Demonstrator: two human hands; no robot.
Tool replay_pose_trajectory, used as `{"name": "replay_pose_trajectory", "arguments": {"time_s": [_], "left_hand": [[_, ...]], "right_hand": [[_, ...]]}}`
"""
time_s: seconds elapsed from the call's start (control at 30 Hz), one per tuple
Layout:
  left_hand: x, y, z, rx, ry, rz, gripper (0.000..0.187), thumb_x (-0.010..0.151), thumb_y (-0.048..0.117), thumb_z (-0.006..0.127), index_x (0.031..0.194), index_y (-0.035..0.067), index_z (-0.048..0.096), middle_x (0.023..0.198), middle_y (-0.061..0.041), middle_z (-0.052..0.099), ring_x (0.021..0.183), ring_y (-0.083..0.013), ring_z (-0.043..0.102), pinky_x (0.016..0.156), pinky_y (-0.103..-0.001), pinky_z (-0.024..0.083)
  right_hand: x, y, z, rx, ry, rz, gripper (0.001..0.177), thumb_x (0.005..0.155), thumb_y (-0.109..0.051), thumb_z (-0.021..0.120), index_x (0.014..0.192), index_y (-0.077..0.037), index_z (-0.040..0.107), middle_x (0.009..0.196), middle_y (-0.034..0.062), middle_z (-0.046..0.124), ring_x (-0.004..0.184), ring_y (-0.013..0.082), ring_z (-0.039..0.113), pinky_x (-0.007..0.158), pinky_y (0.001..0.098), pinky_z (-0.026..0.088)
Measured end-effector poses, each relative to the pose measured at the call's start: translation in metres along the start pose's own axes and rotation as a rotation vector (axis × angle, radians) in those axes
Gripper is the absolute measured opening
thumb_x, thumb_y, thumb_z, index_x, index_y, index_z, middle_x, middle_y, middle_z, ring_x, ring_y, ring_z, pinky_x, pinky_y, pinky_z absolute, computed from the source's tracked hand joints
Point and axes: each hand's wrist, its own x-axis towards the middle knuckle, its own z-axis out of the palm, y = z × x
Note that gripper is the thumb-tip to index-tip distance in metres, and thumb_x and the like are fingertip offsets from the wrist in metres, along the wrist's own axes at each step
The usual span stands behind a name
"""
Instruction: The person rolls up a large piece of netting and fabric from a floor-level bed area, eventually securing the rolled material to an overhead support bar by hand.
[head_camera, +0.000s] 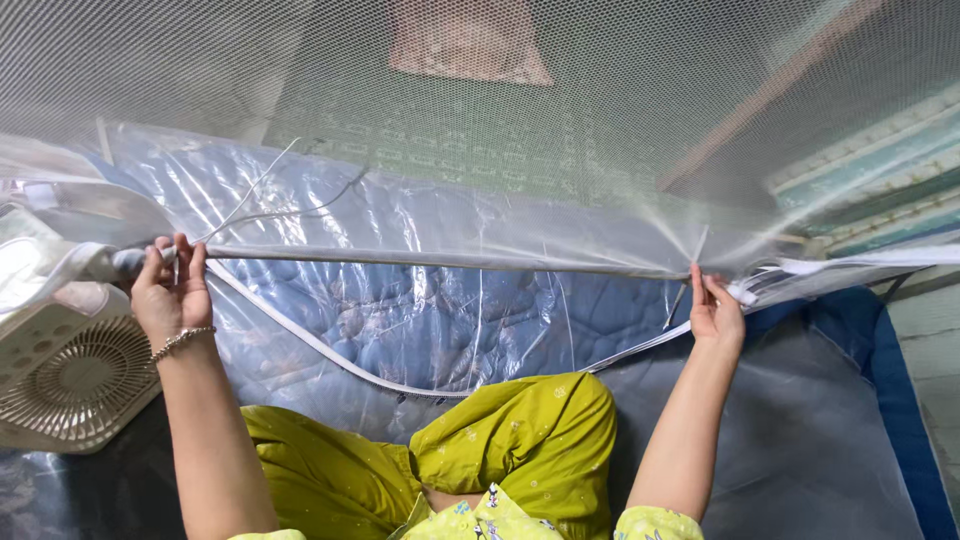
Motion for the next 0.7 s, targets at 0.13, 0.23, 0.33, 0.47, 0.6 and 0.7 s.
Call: {"name": "replay_pose_trajectory", "arguments": {"time_s": [0.13,0.23,0.33,0.47,0.6,0.7], "left_hand": [[-0.009,0.007,0.014,0.025,0.150,0.072,0.015,0.100,0.006,0.063,0.112,-0.002,0.061,0.102,-0.014,0.073,0.092,-0.0309,0.078,0.092,-0.053,0.066],[0.012,0.016,-0.012,0.116,0.273,0.232,0.016,0.099,0.005,0.067,0.112,-0.003,0.061,0.098,-0.017,0.073,0.072,-0.0262,0.072,0.067,-0.041,0.065],[0.029,0.036,-0.049,0.264,0.264,0.412,0.022,0.105,0.003,0.077,0.117,-0.007,0.061,0.099,-0.016,0.070,0.064,-0.0184,0.060,0.049,-0.029,0.050],[0.027,0.041,-0.048,0.240,0.451,0.388,0.028,0.097,-0.006,0.068,0.116,-0.005,0.048,0.103,-0.020,0.070,0.067,-0.0220,0.071,0.047,-0.030,0.056],[0.016,0.033,-0.022,0.140,0.443,0.369,0.042,0.085,-0.017,0.054,0.122,-0.005,0.037,0.109,-0.024,0.069,0.069,-0.0252,0.074,0.053,-0.031,0.068],[0.010,0.038,-0.014,0.062,0.325,0.331,0.035,0.094,-0.016,0.047,0.127,-0.026,0.042,0.115,-0.030,0.067,0.080,-0.0352,0.078,0.071,-0.039,0.070]], "right_hand": [[-0.013,0.004,-0.004,-0.478,0.271,-0.234,0.026,0.084,0.006,0.070,0.103,-0.008,0.057,0.087,0.0067,0.062,0.063,0.0214,0.064,0.055,0.0335,0.053],[-0.012,0.001,-0.015,-0.716,0.360,-0.298,0.021,0.084,0.002,0.073,0.093,-0.005,0.055,0.072,0.0036,0.053,0.045,0.0137,0.044,0.037,0.0291,0.028],[-0.005,-0.009,-0.024,-0.611,0.384,-0.202,0.018,0.083,0.000,0.071,0.083,-0.002,0.052,0.064,0.0023,0.051,0.044,0.0112,0.042,0.039,0.0296,0.032],[-0.002,-0.019,-0.027,-0.309,0.308,0.096,0.022,0.080,-0.008,0.075,0.077,-0.011,0.053,0.058,-0.0015,0.044,0.045,0.0114,0.042,0.042,0.0285,0.037],[-0.015,-0.012,-0.024,-0.346,0.289,0.068,0.030,0.090,-0.024,0.081,0.079,-0.017,0.054,0.064,-0.0027,0.052,0.050,0.0112,0.044,0.048,0.0259,0.035],[-0.040,0.003,-0.023,-0.338,0.058,0.070,0.023,0.090,-0.037,0.072,0.088,-0.021,0.056,0.071,-0.0008,0.063,0.057,0.0133,0.053,0.048,0.0268,0.032]]}}
